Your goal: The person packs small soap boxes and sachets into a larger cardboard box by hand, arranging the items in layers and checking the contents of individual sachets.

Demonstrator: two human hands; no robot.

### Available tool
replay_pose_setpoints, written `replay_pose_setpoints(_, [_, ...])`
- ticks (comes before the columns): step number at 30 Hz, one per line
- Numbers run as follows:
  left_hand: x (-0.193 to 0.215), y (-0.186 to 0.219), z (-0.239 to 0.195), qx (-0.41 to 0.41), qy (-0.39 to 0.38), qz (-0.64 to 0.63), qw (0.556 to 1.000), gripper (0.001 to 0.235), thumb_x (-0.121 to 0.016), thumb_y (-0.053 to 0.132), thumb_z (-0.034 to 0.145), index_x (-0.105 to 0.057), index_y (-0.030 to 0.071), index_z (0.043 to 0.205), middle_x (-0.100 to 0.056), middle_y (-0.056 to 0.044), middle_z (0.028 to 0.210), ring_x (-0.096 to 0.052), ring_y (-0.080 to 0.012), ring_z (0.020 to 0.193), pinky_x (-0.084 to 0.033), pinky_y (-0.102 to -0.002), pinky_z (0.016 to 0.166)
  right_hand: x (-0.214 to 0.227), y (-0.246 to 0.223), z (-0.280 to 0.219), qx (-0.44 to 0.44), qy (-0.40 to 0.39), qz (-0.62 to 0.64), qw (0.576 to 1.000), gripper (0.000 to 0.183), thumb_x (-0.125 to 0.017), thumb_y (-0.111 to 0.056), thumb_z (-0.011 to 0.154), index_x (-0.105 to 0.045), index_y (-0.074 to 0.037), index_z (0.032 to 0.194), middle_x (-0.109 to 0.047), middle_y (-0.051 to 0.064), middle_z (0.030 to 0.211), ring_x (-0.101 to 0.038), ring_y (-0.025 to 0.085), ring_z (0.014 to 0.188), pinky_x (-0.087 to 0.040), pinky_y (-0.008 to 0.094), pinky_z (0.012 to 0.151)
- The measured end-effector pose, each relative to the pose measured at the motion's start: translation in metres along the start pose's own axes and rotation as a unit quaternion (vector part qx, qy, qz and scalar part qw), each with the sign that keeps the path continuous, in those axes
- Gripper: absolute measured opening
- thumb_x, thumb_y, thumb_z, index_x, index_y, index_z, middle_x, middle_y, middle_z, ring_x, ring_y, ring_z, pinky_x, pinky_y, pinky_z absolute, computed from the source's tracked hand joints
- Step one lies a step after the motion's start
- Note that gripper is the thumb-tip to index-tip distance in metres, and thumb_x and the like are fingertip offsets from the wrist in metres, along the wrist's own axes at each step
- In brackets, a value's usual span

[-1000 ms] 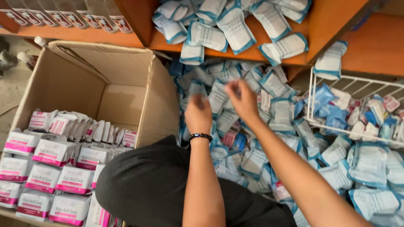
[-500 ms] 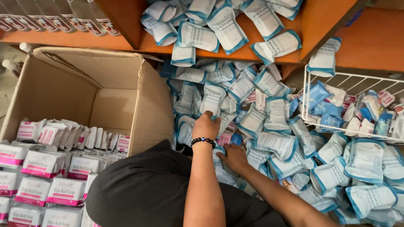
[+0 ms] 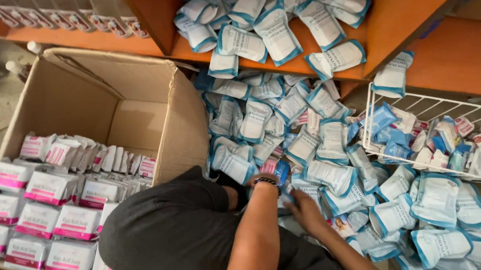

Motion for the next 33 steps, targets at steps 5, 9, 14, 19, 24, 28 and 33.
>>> replay_pose_setpoints(5, [0.112,0.068,-0.106,-0.109,0.058,-0.092,0.988,0.087,-0.081,0.025,0.081,-0.035,0.010,0.153,-0.063,-0.025,0.126,-0.062,-0.0443,0.116,-0.052,-0.051,0.097,0.087,-0.042,0.008,-0.228,0.085,0.085,0.966,0.027,-0.066,-0.029,0.097,-0.068,-0.006,0.110,-0.068,0.017,0.089,-0.062,0.026,0.077,-0.052,0.040,0.068])
replay_pose_setpoints(9, [0.138,0.057,-0.091,-0.263,0.340,-0.252,0.867,0.072,-0.081,0.015,0.076,-0.050,0.003,0.140,-0.063,-0.028,0.122,-0.062,-0.0483,0.112,-0.052,-0.049,0.093,0.124,-0.022,0.068,-0.050,0.156,0.071,0.984,0.028,-0.071,-0.030,0.097,-0.064,-0.002,0.096,-0.059,0.007,0.072,-0.051,0.016,0.065,-0.044,0.033,0.058])
replay_pose_setpoints(14, [0.184,0.031,-0.113,-0.131,0.538,-0.356,0.753,0.054,-0.075,0.012,0.089,-0.055,0.007,0.139,-0.067,-0.022,0.124,-0.068,-0.0387,0.108,-0.056,-0.043,0.089,0.109,-0.047,0.174,0.039,0.193,0.152,0.969,0.029,-0.077,-0.026,0.105,-0.063,-0.001,0.103,-0.056,0.012,0.092,-0.053,0.018,0.085,-0.046,0.031,0.073])
replay_pose_setpoints(19, [0.167,0.002,-0.087,-0.072,0.507,-0.424,0.746,0.036,-0.071,0.013,0.092,-0.062,0.007,0.127,-0.072,-0.016,0.112,-0.076,-0.0282,0.092,-0.059,-0.041,0.079,0.024,0.008,0.179,-0.003,0.041,0.333,0.942,0.037,-0.075,-0.023,0.093,-0.061,-0.006,0.122,-0.068,0.003,0.110,-0.066,0.016,0.099,-0.056,0.031,0.081])
replay_pose_setpoints(24, [0.142,0.008,-0.079,-0.062,0.432,-0.361,0.824,0.022,-0.069,0.018,0.095,-0.070,0.009,0.115,-0.076,-0.015,0.098,-0.077,-0.0298,0.086,-0.059,-0.042,0.076,-0.101,0.101,0.105,-0.194,-0.202,0.185,0.942,0.049,-0.075,-0.024,0.084,-0.060,-0.009,0.128,-0.076,0.014,0.103,-0.072,0.027,0.090,-0.059,0.040,0.076])
replay_pose_setpoints(28, [0.133,0.017,-0.089,-0.038,0.362,-0.235,0.901,0.028,-0.070,0.025,0.092,-0.070,0.011,0.116,-0.073,-0.020,0.104,-0.070,-0.0406,0.092,-0.056,-0.050,0.080,-0.106,0.046,0.073,-0.101,-0.110,-0.005,0.989,0.068,-0.086,-0.029,0.075,-0.055,-0.007,0.132,-0.064,0.021,0.120,-0.066,0.038,0.103,-0.055,0.046,0.085])
replay_pose_setpoints(33, [0.131,0.013,-0.092,-0.045,0.313,-0.188,0.930,0.035,-0.070,0.029,0.090,-0.067,0.012,0.120,-0.072,-0.021,0.108,-0.068,-0.0427,0.098,-0.055,-0.052,0.083,-0.106,0.031,0.085,-0.146,-0.111,-0.068,0.981,0.063,-0.087,-0.030,0.078,-0.058,-0.005,0.127,-0.058,0.024,0.126,-0.062,0.044,0.103,-0.052,0.052,0.083])
Point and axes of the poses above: each hand's wrist, its own z-axis towards the middle knuckle, its own x-axis out of the back of the hand, y = z × x, the point moved 1 cm from there along z, towards the middle knuckle
